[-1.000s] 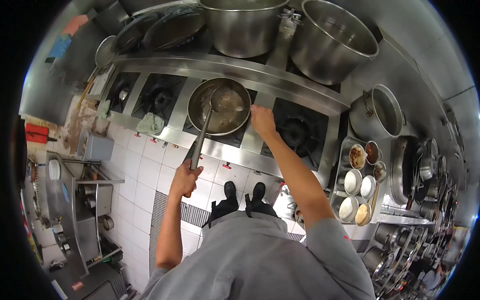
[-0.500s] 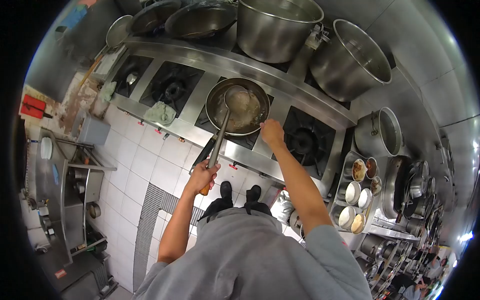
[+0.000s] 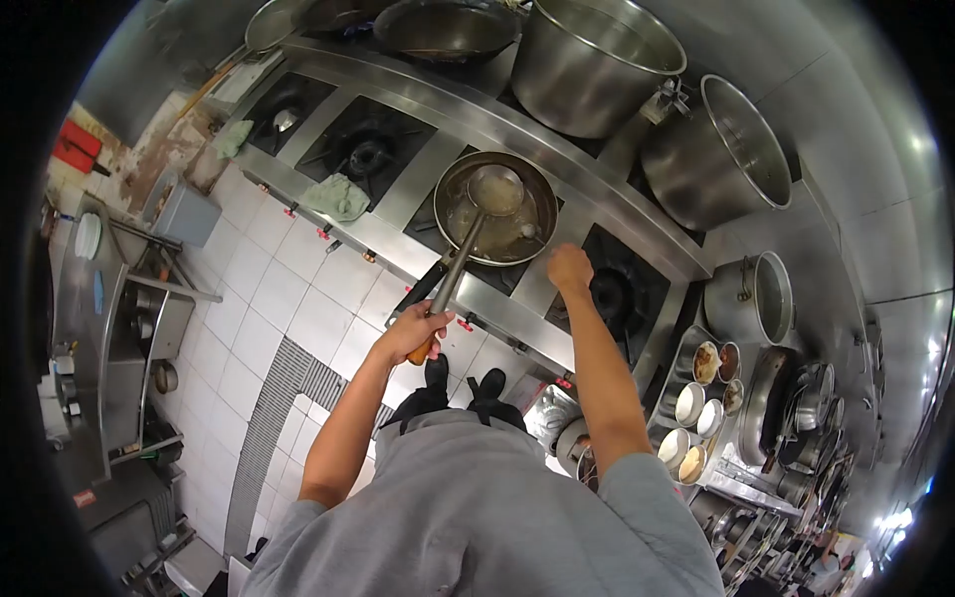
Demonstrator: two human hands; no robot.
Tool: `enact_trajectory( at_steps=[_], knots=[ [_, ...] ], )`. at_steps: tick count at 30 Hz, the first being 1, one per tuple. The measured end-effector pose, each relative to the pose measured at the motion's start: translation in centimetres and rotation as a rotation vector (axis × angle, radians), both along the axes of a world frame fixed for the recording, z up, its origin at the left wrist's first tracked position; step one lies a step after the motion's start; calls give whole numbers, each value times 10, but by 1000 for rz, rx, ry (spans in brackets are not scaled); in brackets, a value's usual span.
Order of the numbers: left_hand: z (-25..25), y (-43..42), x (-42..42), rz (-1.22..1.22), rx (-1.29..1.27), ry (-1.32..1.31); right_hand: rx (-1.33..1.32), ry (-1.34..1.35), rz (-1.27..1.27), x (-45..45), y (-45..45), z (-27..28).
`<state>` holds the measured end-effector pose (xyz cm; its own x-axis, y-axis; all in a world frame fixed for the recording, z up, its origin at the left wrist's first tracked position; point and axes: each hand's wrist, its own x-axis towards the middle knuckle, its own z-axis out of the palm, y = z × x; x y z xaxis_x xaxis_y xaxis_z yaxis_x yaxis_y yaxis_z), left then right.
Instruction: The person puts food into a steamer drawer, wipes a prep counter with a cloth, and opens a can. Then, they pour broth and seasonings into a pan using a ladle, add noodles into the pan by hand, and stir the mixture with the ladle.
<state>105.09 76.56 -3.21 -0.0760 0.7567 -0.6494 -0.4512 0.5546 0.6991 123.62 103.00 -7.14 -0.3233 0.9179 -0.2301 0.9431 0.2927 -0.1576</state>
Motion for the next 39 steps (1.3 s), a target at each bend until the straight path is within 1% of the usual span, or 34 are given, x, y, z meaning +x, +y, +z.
enact_trajectory(
  at_steps=[2, 3, 4, 6, 7, 9, 10, 12, 16, 18, 20, 22, 24, 25, 26, 27, 28, 29, 30, 31, 32, 33, 34, 35, 36, 37, 38, 39],
  knots=[
    [2, -4, 2, 18, 9, -7, -4, 84, 11, 8, -4, -5],
    [3, -6, 3, 23, 10, -13, 16, 80, 74, 5, -8, -10],
    [4, -8, 3, 9, 16, -16, 16, 75, 79, 2, -8, -13],
    [8, -13, 4, 1, 22, -16, -80, 46, -5, -15, -13, 3],
    [10, -17, 4, -3, 30, 5, -80, 46, -1, -13, -12, 4],
    [15, -24, 5, -6, 39, 25, 66, 59, 26, -3, -5, 1],
    [17, -28, 6, -6, 33, 18, 68, 58, 29, -1, -5, -5],
    [19, -36, 9, 0, 29, 2, 20, 120, -59, 2, -7, -14],
    [17, -48, 14, 27, 2, -5, 34, 141, 33, -10, -8, -18],
    [16, -55, 13, 26, -5, 0, 55, 117, -78, -4, 1, -14],
    [14, -65, 9, 91, -22, -51, 72, 85, -44, 4, 1, -11],
    [-6, -80, 5, 182, -52, 9, 83, 47, 1, 6, -2, -10],
    [-25, -101, 1, 302, -48, 112, -33, 57, 122, 0, -1, -8],
    [-66, -133, -4, 427, -63, 253, -37, 64, 162, -6, 4, -10],
    [-92, -157, -7, 491, -123, 295, 27, 50, 119, -7, 13, -10],
    [-116, -186, -8, 490, -230, 408, 91, 38, 75, -7, 21, -12],
    [-146, -224, -5, 495, -270, 554, 87, 45, 94, -4, 27, -16],
    [-192, -267, 5, 657, -336, 623, 48, 34, 118, 1, 32, -20],
    [-206, -308, 15, 715, -467, 545, 7, 21, 139, 5, 35, -24],
    [-201, -341, 37, 889, -523, 421, 1, 19, 149, 7, 35, -27],
    [-203, -372, 65, 1004, -592, 427, -1, 39, 245, 5, 35, -30],
    [-221, -414, 94, 1024, -657, 397, -2, 60, 343, 2, 35, -31],
    [-212, -439, 122, 944, -812, 363, -6, 64, 354, -2, 35, -26],
    [-225, -476, 154, 887, -858, 318, 23, 72, 274, -5, 32, -15],
    [-241, -513, 185, 967, -806, 95, 51, 82, 193, -6, 29, -8],
    [-232, -523, 215, 894, -865, 134, 45, 86, 199, -3, 31, -8],
    [-221, -526, 244, 820, -923, 169, 61, 87, 258, 1, 34, -8],
    [-216, -525, 274, 944, -928, 97, 77, 84, 319, 5, 35, -9]
  ],
)
